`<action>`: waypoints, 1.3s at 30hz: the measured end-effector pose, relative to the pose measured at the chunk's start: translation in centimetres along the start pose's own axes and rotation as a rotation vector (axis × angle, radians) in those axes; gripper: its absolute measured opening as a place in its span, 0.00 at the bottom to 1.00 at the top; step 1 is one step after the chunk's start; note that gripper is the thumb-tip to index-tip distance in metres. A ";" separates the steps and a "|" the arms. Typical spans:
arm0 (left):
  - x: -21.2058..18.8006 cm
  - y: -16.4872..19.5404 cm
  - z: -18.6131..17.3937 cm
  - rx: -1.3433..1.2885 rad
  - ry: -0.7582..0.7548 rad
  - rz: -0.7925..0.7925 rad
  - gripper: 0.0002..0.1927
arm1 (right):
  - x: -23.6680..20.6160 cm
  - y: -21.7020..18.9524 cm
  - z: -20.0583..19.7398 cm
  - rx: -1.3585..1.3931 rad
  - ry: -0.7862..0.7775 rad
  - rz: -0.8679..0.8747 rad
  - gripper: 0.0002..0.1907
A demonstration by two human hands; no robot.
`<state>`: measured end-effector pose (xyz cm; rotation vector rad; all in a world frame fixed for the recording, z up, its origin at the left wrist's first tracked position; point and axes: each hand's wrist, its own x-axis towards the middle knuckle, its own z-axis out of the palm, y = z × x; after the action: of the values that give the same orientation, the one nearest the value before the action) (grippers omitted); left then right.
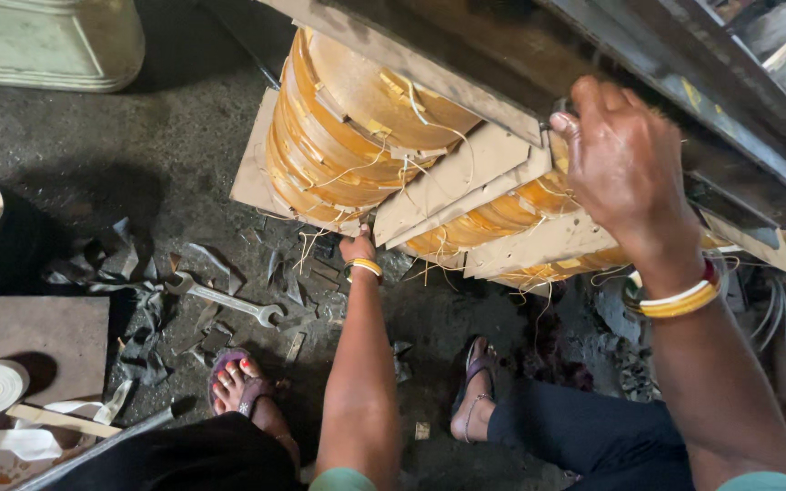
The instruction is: The person sits on the floor and uses a wrench to tighten a bolt on a metal frame. They then insert wooden slats into the frame and secure them with a bolt and nut, tightening it by hand.
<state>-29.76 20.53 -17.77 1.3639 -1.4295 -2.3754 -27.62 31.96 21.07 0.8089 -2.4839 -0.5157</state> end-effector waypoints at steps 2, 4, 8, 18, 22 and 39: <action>0.1 -0.3 0.1 -0.061 -0.030 -0.010 0.20 | 0.2 -0.1 0.1 -0.019 -0.055 0.050 0.16; 0.1 -0.4 0.4 -0.128 -0.039 -0.025 0.19 | 0.7 -0.2 0.4 -0.036 -0.143 0.132 0.18; 0.1 -0.5 0.8 -0.093 -0.010 0.056 0.19 | 1.5 -0.7 0.9 -0.225 -0.090 0.158 0.24; -0.6 0.6 0.3 -0.089 -0.115 0.119 0.20 | 0.5 0.8 -1.3 -0.096 -0.110 -0.086 0.17; -0.5 0.2 0.4 0.073 -0.021 -0.048 0.22 | 0.7 1.7 -1.9 -0.022 -0.163 -0.218 0.13; -2.9 0.0 1.4 -0.217 -0.215 -0.113 0.21 | 2.8 -1.2 -2.8 0.094 -0.354 0.405 0.32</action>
<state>-29.01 22.82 -15.63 1.1974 -1.1177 -2.7269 -27.59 28.77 23.66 0.2401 -2.9130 -0.4252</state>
